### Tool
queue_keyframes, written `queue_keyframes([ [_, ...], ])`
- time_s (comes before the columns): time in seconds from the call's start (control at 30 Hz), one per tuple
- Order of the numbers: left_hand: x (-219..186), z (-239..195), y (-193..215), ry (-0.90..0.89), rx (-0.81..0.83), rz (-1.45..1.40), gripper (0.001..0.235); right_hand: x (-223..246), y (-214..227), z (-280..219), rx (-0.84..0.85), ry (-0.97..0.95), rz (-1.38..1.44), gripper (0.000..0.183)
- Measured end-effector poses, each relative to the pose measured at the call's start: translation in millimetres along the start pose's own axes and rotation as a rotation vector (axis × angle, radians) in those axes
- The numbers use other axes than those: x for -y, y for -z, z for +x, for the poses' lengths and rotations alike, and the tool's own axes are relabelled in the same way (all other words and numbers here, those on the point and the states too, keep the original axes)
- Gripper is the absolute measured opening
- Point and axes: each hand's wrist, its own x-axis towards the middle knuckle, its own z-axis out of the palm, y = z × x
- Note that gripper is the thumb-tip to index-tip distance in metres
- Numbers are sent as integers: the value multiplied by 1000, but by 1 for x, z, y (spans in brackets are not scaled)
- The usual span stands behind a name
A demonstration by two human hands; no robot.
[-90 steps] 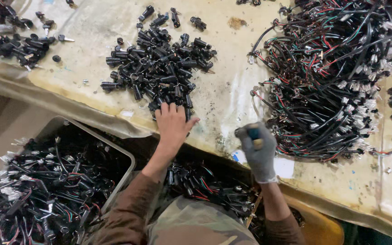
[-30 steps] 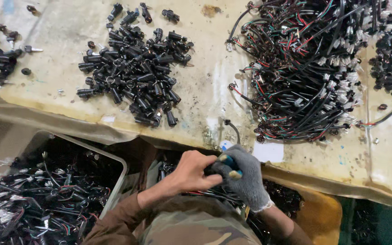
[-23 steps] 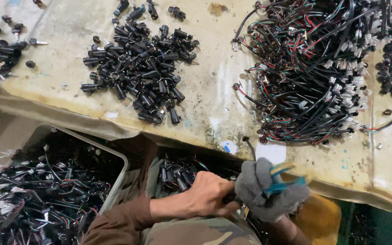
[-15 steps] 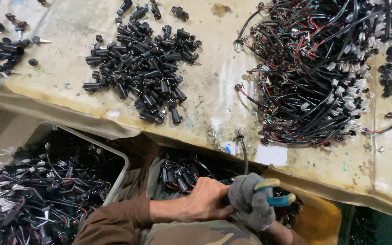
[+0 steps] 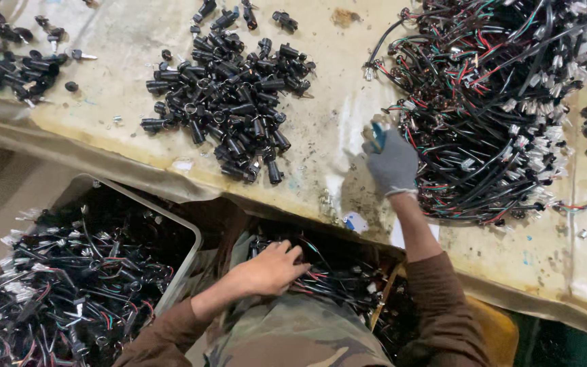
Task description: The person repeatedly picks small black cylindrical components and wire harnesses from a table, uses pliers to strip or adjust wires, and places the assembled units into a bin below. The process is continuous and repetitive throughout the clip.
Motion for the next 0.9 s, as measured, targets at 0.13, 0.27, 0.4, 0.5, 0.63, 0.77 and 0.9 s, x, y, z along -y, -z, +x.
queue_keyframes([
  [0.13,27,-8,-6,-85,83,-213,69,18,-21,-40,71,-171,103,26],
  [0.27,54,-7,30,81,-585,-128,54,45,11,-96,78,-330,692,21],
  [0.4,86,15,82,223,-770,180,55,47,32,-110,131,-2,152,24],
  [0.5,111,30,101,213,-592,90,42,38,27,-103,166,-86,-8,37],
  [0.63,126,44,102,88,-941,2,38,30,18,-97,128,-25,12,47],
  [0.77,108,63,83,-48,-1120,-850,48,24,15,-96,195,57,-1,36],
  [0.9,66,82,36,-212,-811,-1475,53,13,7,-94,222,-11,15,32],
])
